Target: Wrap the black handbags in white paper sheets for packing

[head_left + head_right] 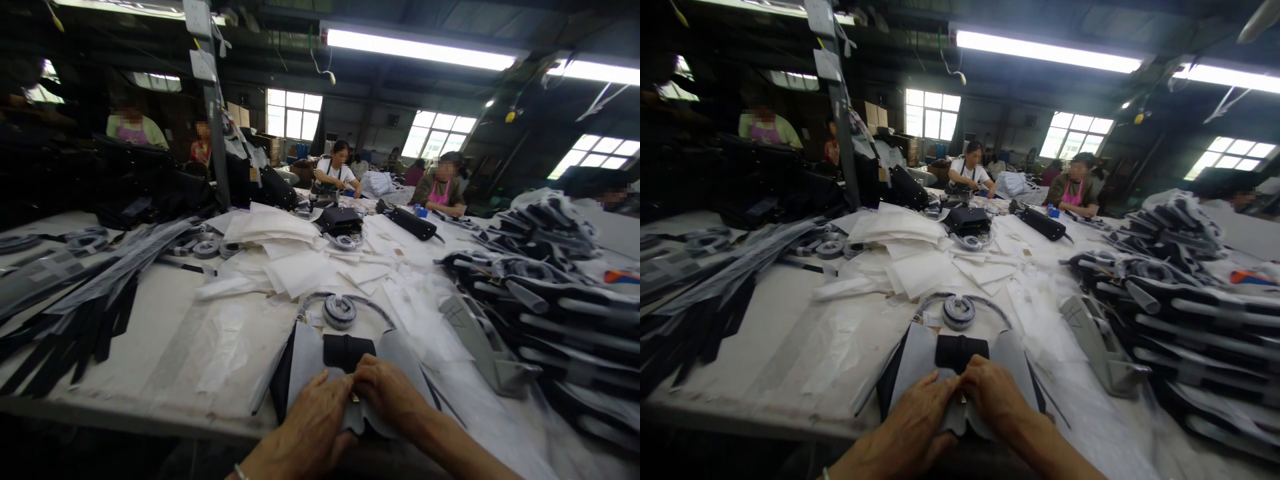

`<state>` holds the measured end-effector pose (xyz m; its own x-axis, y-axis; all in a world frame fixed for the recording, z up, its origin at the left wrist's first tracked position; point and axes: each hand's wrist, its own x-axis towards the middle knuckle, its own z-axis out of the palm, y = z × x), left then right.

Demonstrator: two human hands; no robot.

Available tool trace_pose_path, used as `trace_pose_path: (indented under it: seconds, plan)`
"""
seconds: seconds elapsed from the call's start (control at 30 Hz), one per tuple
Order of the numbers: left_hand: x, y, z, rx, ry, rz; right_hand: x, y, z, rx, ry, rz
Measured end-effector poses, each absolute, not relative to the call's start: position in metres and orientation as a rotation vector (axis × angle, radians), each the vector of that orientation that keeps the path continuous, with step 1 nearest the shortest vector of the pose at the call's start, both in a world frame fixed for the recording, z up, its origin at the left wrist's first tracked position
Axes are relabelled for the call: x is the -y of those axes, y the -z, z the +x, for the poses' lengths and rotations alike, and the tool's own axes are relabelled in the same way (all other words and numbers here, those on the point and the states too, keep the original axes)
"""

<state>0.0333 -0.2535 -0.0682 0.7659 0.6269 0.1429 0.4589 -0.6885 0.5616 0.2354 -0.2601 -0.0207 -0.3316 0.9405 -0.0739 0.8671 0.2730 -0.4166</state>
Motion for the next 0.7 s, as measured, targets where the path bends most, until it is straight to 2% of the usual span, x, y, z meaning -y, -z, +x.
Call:
trace_pose_path:
  seconds: [0.13, 0.3, 0.5, 0.7]
  plan:
    - [0.256, 0.064, 0.036, -0.766, -0.407, 2.57, 0.275, -0.001, 0.256, 2.35, -0.712, -1.717]
    - [0.245, 0.057, 0.038, -0.779, -0.346, 2.674, 0.285, -0.013, 0.272, 2.64, -0.517, -1.479]
    - [0.228, 0.048, 0.031, -0.573, -0.231, 2.783, 0.293, 0.008, 0.286, 2.683, -0.273, -1.206]
    - [0.233, 0.068, 0.035, -0.59, -0.126, 3.115, 0.295, 0.021, 0.294, 2.621, -0.391, -1.238]
